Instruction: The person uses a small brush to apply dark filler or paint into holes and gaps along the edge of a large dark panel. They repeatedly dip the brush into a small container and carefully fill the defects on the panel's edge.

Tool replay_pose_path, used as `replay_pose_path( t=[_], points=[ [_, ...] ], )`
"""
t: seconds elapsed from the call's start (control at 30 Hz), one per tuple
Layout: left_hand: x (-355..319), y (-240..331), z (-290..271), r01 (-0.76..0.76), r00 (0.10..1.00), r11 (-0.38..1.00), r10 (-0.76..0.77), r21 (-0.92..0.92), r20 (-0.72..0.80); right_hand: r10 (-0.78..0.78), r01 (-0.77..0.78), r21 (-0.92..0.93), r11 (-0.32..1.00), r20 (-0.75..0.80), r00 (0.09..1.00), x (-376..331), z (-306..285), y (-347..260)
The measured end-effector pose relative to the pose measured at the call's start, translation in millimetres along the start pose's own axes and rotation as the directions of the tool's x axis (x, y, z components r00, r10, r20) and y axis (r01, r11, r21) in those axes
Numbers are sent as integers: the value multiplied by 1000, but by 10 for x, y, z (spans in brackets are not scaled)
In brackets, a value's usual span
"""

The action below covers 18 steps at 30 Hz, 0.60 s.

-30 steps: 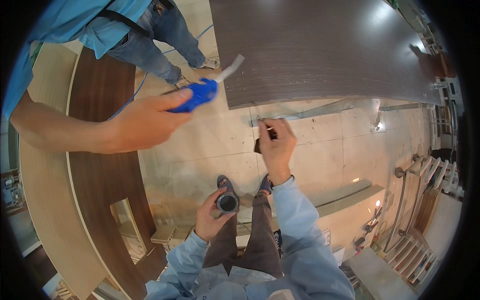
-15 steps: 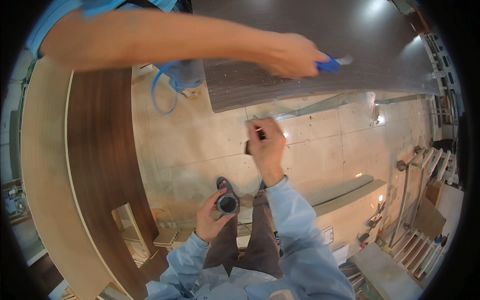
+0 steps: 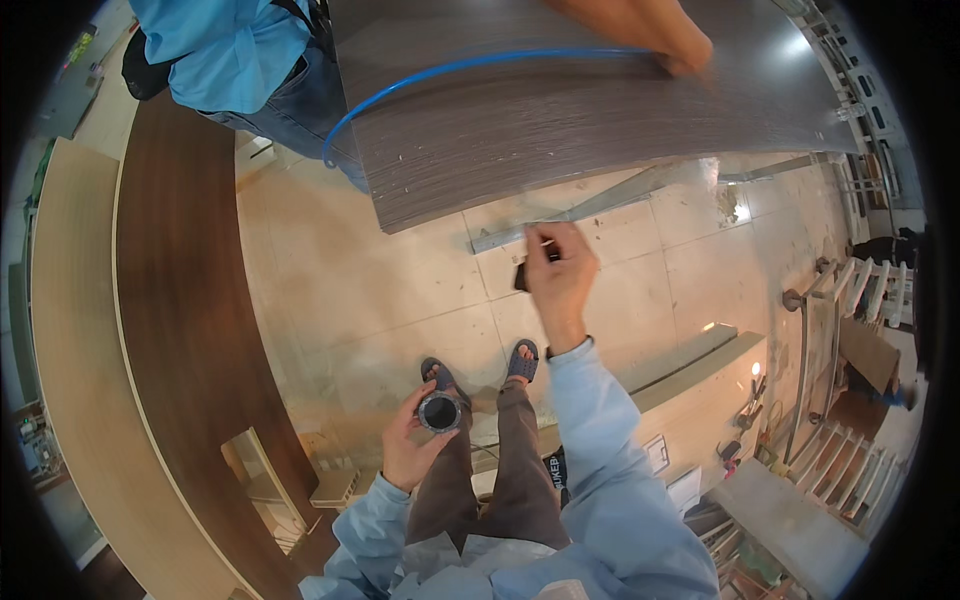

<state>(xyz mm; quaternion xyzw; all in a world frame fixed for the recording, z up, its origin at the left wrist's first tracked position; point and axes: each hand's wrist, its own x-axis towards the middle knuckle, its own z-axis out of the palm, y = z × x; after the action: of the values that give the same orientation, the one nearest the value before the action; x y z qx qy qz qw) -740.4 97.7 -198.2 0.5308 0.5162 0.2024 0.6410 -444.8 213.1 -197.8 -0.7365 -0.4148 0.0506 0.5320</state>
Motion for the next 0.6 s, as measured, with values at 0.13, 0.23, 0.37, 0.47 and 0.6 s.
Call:
replay_pose_path(
  t=[0.13,0.23,0.37,0.47,0.6],
  points=[
    [-3,24,45,-27,1000,999,27,-18,3,68,-67,17,998,-69,995,17,-145,93],
    [1,65,71,8,999,1000,-8,2,37,35,-39,88,995,42,998,-92,-90,42],
    [18,89,101,8,999,1000,-9,26,49,20,-21,57,998,19,1000,19,-122,111],
    [25,89,127,-9,999,999,8,47,33,134,-130,56,990,-70,988,246,-284,321],
    [22,90,177,5,999,999,-7,50,38,102,-98,56,994,-72,992,278,-361,446]
  ],
)
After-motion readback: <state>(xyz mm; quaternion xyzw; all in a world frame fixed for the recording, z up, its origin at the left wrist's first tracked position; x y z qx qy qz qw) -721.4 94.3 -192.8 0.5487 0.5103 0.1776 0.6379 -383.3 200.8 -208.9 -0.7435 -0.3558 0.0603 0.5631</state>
